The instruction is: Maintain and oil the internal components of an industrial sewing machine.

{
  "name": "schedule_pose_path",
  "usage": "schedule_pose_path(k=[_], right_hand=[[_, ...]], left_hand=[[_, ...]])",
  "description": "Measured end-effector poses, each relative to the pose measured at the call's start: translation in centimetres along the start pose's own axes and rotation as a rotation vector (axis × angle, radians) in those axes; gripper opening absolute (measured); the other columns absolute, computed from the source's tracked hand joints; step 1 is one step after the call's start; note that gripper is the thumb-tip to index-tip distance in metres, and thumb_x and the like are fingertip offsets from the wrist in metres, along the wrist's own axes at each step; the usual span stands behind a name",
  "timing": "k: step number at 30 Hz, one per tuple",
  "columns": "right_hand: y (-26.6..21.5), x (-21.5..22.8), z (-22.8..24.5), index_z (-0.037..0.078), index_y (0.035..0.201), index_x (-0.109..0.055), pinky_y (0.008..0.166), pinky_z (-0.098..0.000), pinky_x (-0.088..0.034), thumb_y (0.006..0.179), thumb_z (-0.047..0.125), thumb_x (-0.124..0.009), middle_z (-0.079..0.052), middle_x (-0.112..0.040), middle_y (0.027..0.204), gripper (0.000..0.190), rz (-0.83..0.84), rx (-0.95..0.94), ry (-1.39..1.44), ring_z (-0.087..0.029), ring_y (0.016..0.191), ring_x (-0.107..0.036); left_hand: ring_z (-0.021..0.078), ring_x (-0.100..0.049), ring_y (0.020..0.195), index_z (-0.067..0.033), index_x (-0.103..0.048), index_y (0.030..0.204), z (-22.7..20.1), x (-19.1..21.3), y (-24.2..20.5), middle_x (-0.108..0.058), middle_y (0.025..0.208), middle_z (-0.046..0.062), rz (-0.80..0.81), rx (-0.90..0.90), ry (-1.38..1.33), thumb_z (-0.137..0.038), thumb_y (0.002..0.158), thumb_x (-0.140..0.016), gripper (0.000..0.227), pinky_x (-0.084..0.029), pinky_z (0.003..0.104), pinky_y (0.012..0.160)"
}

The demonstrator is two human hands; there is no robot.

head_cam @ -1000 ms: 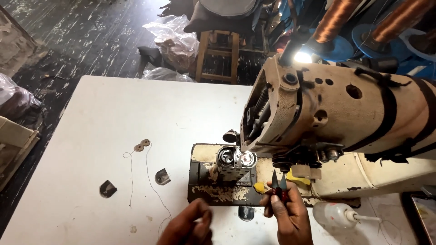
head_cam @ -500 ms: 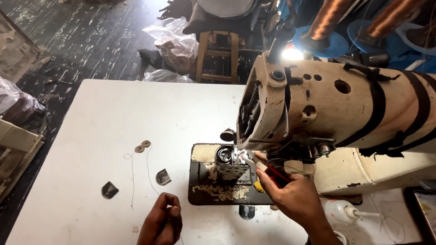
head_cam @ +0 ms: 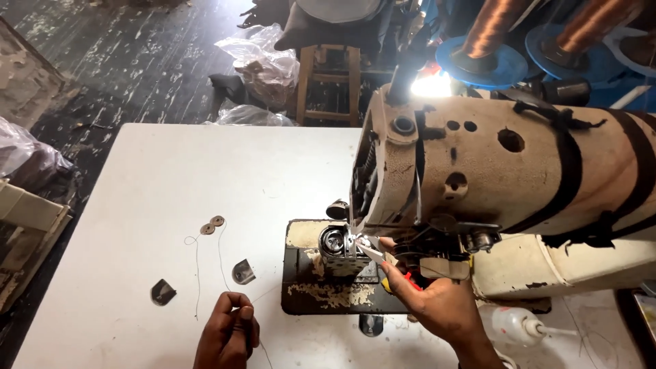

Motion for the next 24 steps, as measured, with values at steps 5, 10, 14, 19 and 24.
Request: schedule_pose_path(k=[5, 10, 14, 19, 24], right_hand=[[-1.0, -1.7, -2.7, 0.013, 0.123, -0.078, 0.075, -0.0238, -0.055, 0.086, 0.016, -0.076, -0.002, -0.081, 0.093, 0.038, 0.088, -0.833, 0.701, -0.010, 0.081, -0.069], [-1.8, -1.9, -2.3, 0.012, 0.123, -0.076, 0.076, -0.0236, -0.056, 0.084, 0.014, -0.077, -0.002, -0.081, 0.099, 0.039, -0.027, -0.885, 0.805, -0.009, 0.084, -0.070], [-2.2, -2.1, -2.8, 0.011, 0.121, -0.074, 0.077, -0.0245, -0.059, 0.083, 0.013, -0.076, -0.001, -0.081, 0.104, 0.038, -0.096, -0.909, 0.851, -0.008, 0.087, -0.073], [-1.7, -1.8, -2.8, 0.012, 0.122, -0.077, 0.078, -0.0261, -0.057, 0.085, 0.012, -0.078, -0.004, -0.081, 0.100, 0.037, -0.036, -0.885, 0.786, -0.010, 0.085, -0.071], [-2.9, -3.3, -4.3, 0.015, 0.124, -0.076, 0.071, -0.0267, -0.057, 0.080, 0.012, -0.077, -0.004, -0.080, 0.099, 0.044, 0.087, -0.448, 0.338, -0.012, 0.082, -0.071]], left_hand=[[0.0122, -0.037, 0.046, -0.0076, -0.050, 0.099, -0.3, -0.4, -0.2, -0.052, 0.053, 0.006, 0.027, -0.012, -0.017, -0.025, 0.103, -0.042, 0.020, -0.033, 0.029, 0.046], [0.0125, -0.036, 0.046, -0.0074, -0.050, 0.098, -0.8, -0.2, -0.5, -0.052, 0.054, 0.006, 0.018, 0.002, -0.038, -0.027, 0.105, -0.043, 0.022, -0.032, 0.029, 0.047], [0.0124, -0.036, 0.046, -0.0073, -0.050, 0.098, -0.9, -0.1, -0.6, -0.051, 0.054, 0.006, 0.026, 0.001, -0.034, -0.027, 0.104, -0.041, 0.023, -0.032, 0.029, 0.047], [0.0125, -0.036, 0.046, -0.0074, -0.050, 0.098, -0.8, -0.5, -0.4, -0.052, 0.053, 0.006, 0.028, -0.004, -0.011, -0.030, 0.106, -0.043, 0.025, -0.032, 0.029, 0.047], [0.0123, -0.037, 0.045, -0.0073, -0.050, 0.098, -0.4, -0.8, -0.3, -0.053, 0.053, 0.007, 0.036, -0.009, -0.013, -0.029, 0.105, -0.042, 0.025, -0.032, 0.029, 0.046]])
Point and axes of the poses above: each hand's wrist, its own y-axis towards the middle knuckle, its own x-axis out of the back of the hand, z = x × y, the point moved 7 cm from there along y, towards the middle knuckle
